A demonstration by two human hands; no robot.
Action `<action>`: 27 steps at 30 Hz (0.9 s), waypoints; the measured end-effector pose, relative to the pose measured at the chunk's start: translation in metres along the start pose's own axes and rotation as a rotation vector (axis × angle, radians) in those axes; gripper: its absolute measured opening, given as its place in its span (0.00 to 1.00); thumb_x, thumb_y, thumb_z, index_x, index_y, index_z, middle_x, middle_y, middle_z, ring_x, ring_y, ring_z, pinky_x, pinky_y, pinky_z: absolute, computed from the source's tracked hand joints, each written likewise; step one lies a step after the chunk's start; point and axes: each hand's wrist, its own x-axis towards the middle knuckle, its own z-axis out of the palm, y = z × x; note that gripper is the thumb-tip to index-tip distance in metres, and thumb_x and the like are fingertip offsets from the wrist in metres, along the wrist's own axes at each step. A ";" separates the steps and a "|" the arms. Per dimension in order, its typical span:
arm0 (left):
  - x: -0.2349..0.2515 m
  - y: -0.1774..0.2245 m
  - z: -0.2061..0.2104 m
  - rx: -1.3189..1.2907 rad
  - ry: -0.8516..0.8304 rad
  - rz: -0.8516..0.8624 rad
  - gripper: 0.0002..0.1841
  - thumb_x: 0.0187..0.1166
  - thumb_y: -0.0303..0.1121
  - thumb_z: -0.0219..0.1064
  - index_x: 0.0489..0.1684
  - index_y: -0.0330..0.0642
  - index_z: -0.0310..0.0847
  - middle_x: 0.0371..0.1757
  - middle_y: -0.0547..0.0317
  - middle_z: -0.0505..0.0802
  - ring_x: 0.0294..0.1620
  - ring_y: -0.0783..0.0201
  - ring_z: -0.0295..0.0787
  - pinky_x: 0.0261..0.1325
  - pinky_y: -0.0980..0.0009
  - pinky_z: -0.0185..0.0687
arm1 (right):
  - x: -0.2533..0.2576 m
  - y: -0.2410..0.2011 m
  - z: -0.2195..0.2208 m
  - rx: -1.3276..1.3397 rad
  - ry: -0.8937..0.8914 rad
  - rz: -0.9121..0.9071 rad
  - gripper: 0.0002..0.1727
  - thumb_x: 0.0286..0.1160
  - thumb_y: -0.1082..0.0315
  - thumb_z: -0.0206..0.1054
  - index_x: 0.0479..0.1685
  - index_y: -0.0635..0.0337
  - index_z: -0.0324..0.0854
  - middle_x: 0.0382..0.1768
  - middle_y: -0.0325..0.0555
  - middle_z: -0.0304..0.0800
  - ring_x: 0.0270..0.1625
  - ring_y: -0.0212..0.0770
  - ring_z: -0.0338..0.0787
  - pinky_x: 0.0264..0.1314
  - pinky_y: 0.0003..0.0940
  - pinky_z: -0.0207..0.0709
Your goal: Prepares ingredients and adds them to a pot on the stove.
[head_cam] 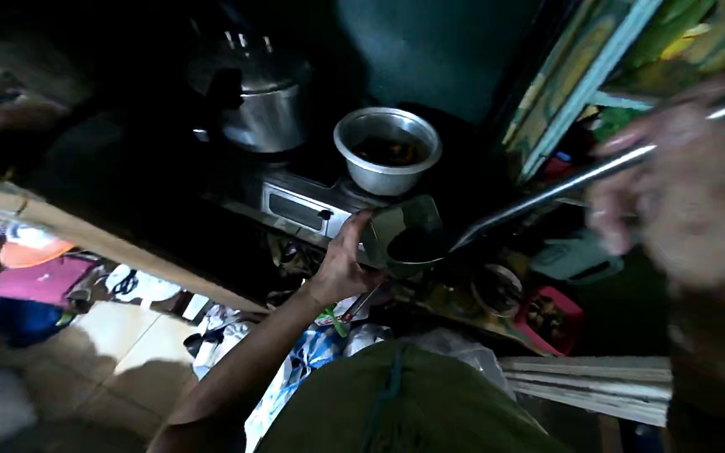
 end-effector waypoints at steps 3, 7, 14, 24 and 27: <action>-0.012 -0.005 -0.019 0.043 0.008 -0.001 0.51 0.49 0.33 0.88 0.80 0.26 0.64 0.74 0.33 0.82 0.76 0.51 0.81 0.79 0.56 0.78 | 0.005 0.006 0.061 -0.058 -0.124 -0.128 0.09 0.92 0.61 0.57 0.48 0.56 0.76 0.21 0.25 0.80 0.17 0.16 0.79 0.15 0.14 0.79; -0.025 -0.013 -0.038 0.129 0.061 0.071 0.49 0.53 0.37 0.87 0.78 0.23 0.66 0.73 0.30 0.82 0.78 0.47 0.79 0.82 0.55 0.74 | -0.007 0.018 0.110 -0.138 -0.152 -0.260 0.14 0.92 0.60 0.57 0.47 0.63 0.76 0.22 0.35 0.82 0.21 0.17 0.81 0.24 0.12 0.80; -0.036 -0.018 -0.070 0.279 0.105 0.067 0.49 0.52 0.37 0.86 0.77 0.24 0.66 0.74 0.28 0.81 0.78 0.42 0.79 0.81 0.52 0.74 | -0.031 0.027 0.151 -0.019 -0.039 -0.273 0.13 0.93 0.58 0.52 0.50 0.59 0.74 0.29 0.35 0.86 0.30 0.16 0.87 0.35 0.11 0.85; -0.030 -0.025 -0.095 0.373 0.154 0.093 0.50 0.50 0.39 0.87 0.76 0.22 0.66 0.71 0.26 0.83 0.76 0.40 0.80 0.80 0.52 0.74 | -0.036 0.039 0.167 0.104 0.065 -0.272 0.13 0.94 0.58 0.51 0.53 0.55 0.77 0.34 0.31 0.89 0.35 0.17 0.90 0.38 0.14 0.88; -0.023 -0.033 -0.094 0.376 0.161 0.083 0.50 0.49 0.39 0.86 0.76 0.20 0.66 0.70 0.25 0.83 0.75 0.39 0.81 0.79 0.52 0.74 | -0.037 0.041 0.160 0.116 0.088 -0.277 0.12 0.94 0.58 0.50 0.55 0.53 0.77 0.35 0.30 0.89 0.35 0.17 0.90 0.38 0.14 0.88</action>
